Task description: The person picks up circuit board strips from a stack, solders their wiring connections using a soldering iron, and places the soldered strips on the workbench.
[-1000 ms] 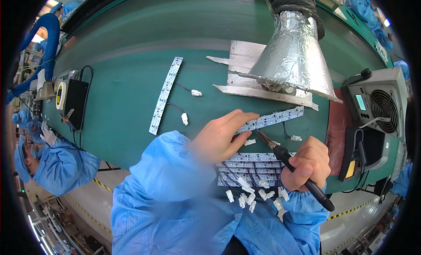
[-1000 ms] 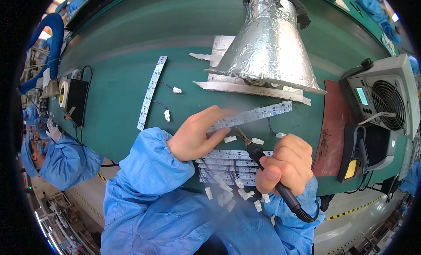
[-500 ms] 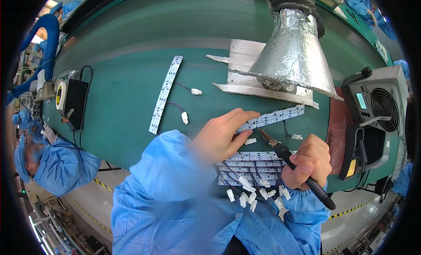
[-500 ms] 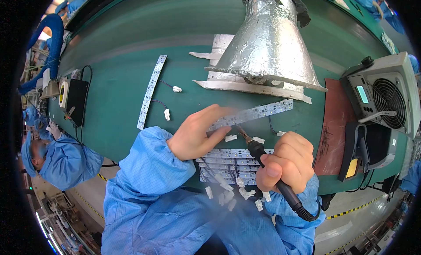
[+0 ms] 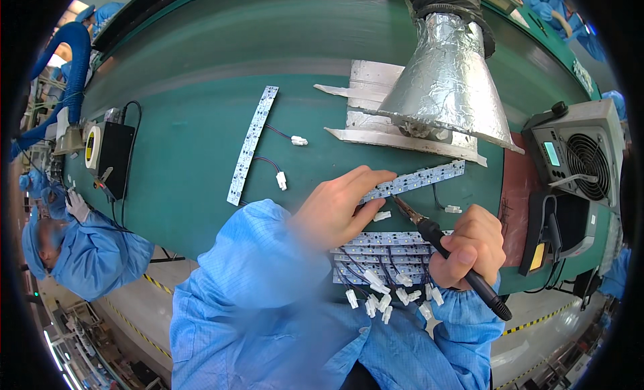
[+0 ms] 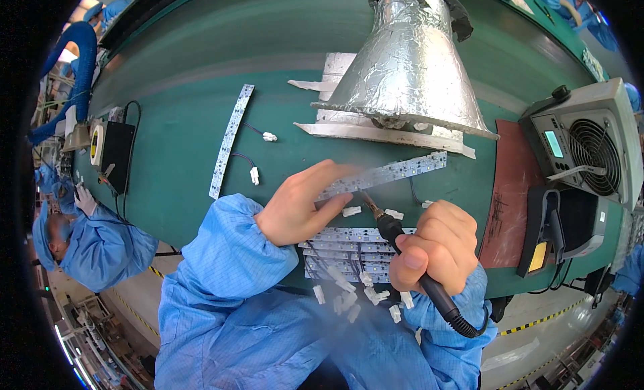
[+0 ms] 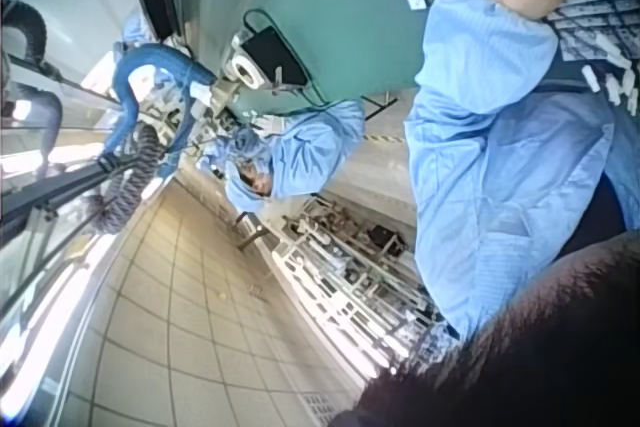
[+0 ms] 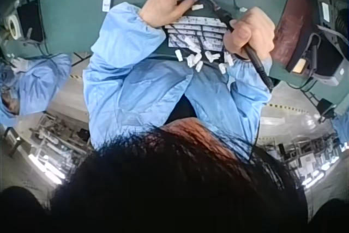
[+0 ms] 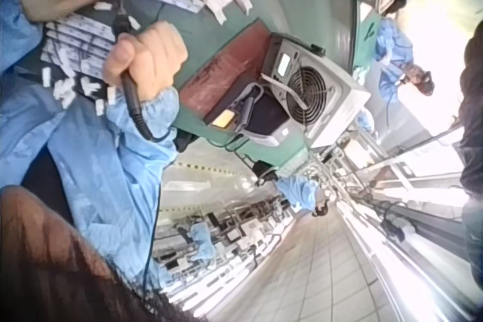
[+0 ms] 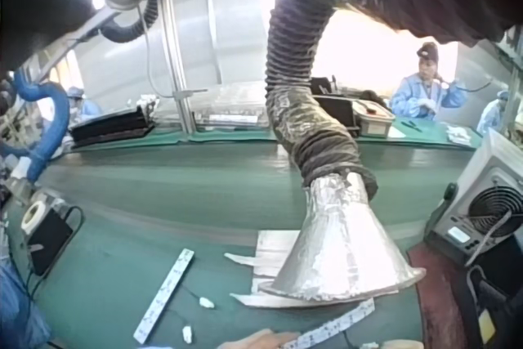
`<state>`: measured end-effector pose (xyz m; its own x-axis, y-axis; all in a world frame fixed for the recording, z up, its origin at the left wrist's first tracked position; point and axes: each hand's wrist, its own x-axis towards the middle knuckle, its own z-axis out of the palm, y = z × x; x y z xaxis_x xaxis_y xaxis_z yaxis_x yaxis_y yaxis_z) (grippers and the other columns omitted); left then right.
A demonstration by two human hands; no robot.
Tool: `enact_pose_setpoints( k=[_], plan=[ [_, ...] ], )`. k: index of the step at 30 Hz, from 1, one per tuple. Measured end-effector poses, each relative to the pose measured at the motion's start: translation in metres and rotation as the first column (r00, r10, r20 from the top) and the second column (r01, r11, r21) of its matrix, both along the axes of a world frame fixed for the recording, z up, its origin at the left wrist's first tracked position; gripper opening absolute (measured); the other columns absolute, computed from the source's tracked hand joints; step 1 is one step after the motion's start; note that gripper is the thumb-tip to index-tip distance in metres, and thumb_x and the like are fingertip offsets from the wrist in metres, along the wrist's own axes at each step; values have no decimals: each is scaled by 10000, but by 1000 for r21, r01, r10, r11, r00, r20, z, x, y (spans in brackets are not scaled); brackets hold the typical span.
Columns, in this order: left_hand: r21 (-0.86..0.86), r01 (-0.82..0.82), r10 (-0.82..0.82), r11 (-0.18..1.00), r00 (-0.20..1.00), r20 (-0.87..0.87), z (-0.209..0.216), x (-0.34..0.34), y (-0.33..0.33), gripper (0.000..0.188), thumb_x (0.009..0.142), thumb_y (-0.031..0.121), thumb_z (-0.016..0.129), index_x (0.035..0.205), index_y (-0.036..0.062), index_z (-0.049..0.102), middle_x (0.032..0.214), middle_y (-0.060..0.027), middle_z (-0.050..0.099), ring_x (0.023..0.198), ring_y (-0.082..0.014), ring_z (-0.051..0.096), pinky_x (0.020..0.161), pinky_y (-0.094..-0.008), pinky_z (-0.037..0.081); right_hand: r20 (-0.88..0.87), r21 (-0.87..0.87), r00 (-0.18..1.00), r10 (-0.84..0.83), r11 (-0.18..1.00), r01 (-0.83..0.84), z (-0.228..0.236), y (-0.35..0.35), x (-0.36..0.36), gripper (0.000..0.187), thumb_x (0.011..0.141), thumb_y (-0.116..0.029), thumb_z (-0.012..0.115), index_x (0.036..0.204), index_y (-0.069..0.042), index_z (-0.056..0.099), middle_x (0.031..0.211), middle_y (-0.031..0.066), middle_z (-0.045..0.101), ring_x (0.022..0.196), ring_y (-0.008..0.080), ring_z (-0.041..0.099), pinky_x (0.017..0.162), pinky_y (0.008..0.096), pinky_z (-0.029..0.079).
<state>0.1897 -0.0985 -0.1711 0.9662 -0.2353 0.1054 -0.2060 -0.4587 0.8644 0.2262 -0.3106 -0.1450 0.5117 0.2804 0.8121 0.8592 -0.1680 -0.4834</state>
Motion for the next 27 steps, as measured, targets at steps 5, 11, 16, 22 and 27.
enact_pose_setpoints(
  k=[5,11,16,22,27],
  plan=[
    [-2,4,-4,1000,1000,1,0,0,0,392,863,13,646,1249,-4,582,1120,-203,625,1009,-398,627,856,-420,521,-11,-3,1000,-3,1000,3,0,0,0,353,971,-175,491,648,-39,449,491,50,401,399,179,373,414,318,268],
    [19,-1,1,1000,1000,5,0,-1,0,387,859,-2,638,1242,-13,586,1124,-205,625,1002,-393,629,861,-414,518,-53,123,987,-152,980,157,3,-15,2,387,1004,-231,442,668,-41,459,504,66,391,457,150,377,430,305,283],
    [-50,2,-1,999,1000,13,1,1,0,379,855,-22,630,1231,-28,586,1091,-208,628,977,-377,630,853,-394,513,-141,131,942,-303,938,321,-2,-40,16,419,1007,-230,441,647,-17,463,530,61,375,491,134,329,467,296,236],
    [-78,-24,22,997,999,-33,4,0,-1,358,851,-30,629,1207,-39,597,1076,-197,629,953,-353,631,831,-373,510,-133,97,969,-210,970,224,-4,-37,22,401,986,-215,474,658,13,500,541,67,423,477,137,362,459,299,254],
    [-79,-30,28,996,999,-28,3,1,-3,355,851,-29,631,1205,-37,601,1073,-194,631,950,-348,634,827,-370,510,-133,108,966,-220,966,235,-7,-36,25,406,971,-190,489,615,5,481,528,70,430,451,136,361,439,306,234]
  ],
)
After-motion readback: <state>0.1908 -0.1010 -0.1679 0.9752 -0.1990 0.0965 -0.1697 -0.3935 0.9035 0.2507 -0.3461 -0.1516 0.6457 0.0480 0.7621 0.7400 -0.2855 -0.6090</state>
